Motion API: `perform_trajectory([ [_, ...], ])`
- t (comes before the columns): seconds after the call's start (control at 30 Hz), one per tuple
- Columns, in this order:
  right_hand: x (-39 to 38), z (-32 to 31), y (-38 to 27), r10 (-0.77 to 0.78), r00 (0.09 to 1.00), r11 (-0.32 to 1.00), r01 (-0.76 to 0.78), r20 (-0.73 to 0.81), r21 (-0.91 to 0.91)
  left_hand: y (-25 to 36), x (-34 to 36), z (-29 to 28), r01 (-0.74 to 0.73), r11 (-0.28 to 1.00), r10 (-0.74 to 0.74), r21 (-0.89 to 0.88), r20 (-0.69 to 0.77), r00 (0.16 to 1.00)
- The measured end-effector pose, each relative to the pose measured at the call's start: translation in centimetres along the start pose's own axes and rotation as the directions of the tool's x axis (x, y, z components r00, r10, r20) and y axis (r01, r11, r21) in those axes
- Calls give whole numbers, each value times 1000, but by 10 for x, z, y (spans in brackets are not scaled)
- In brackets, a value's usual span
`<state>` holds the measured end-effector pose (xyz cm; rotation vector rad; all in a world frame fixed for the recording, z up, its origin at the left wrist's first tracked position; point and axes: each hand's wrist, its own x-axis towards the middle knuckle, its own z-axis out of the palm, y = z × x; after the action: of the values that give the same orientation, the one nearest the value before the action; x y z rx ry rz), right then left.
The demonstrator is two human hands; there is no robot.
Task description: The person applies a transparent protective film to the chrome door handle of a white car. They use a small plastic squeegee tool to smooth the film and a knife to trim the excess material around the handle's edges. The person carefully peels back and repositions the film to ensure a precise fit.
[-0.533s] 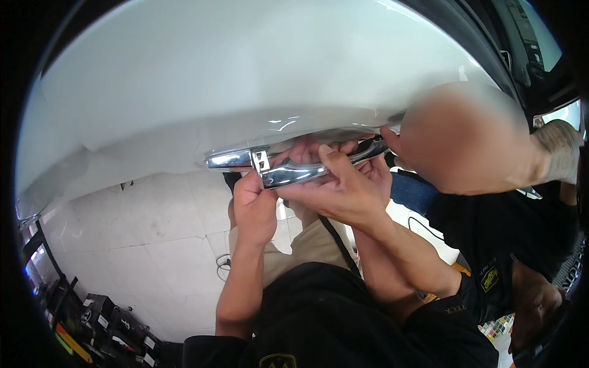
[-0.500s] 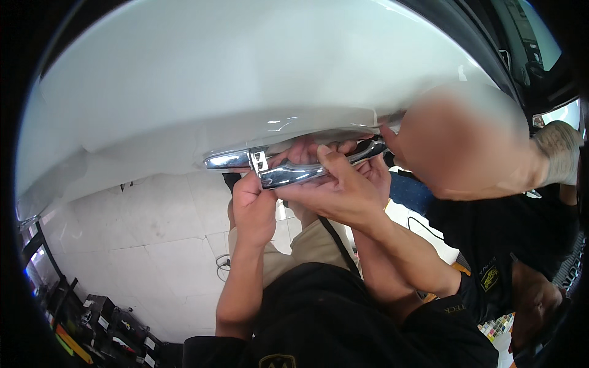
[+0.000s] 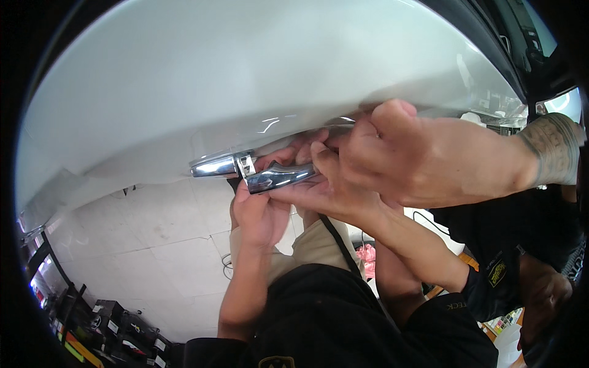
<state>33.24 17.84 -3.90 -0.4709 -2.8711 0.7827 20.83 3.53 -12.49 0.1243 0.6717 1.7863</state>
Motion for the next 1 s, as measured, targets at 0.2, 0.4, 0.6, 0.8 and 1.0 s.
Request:
perform_trajectory([
  [0.2,7,5,-7,82,989,996,-84,-124,-12,-11,38,1,76,894,122,-442,403,907],
  [0.4,6,9,-16,167,961,984,-178,-222,-29,-23,39,4,23,866,149,-499,302,942],
  [0.6,12,13,-15,191,938,971,-224,-288,-84,-27,42,6,-26,832,172,-555,212,962],
  [0.8,11,11,-1,126,940,972,-182,-316,-152,-26,43,3,42,842,196,-537,378,905],
  [1.0,-1,16,0,143,927,984,-171,-346,-52,-32,44,-16,-256,942,330,-218,459,825],
])
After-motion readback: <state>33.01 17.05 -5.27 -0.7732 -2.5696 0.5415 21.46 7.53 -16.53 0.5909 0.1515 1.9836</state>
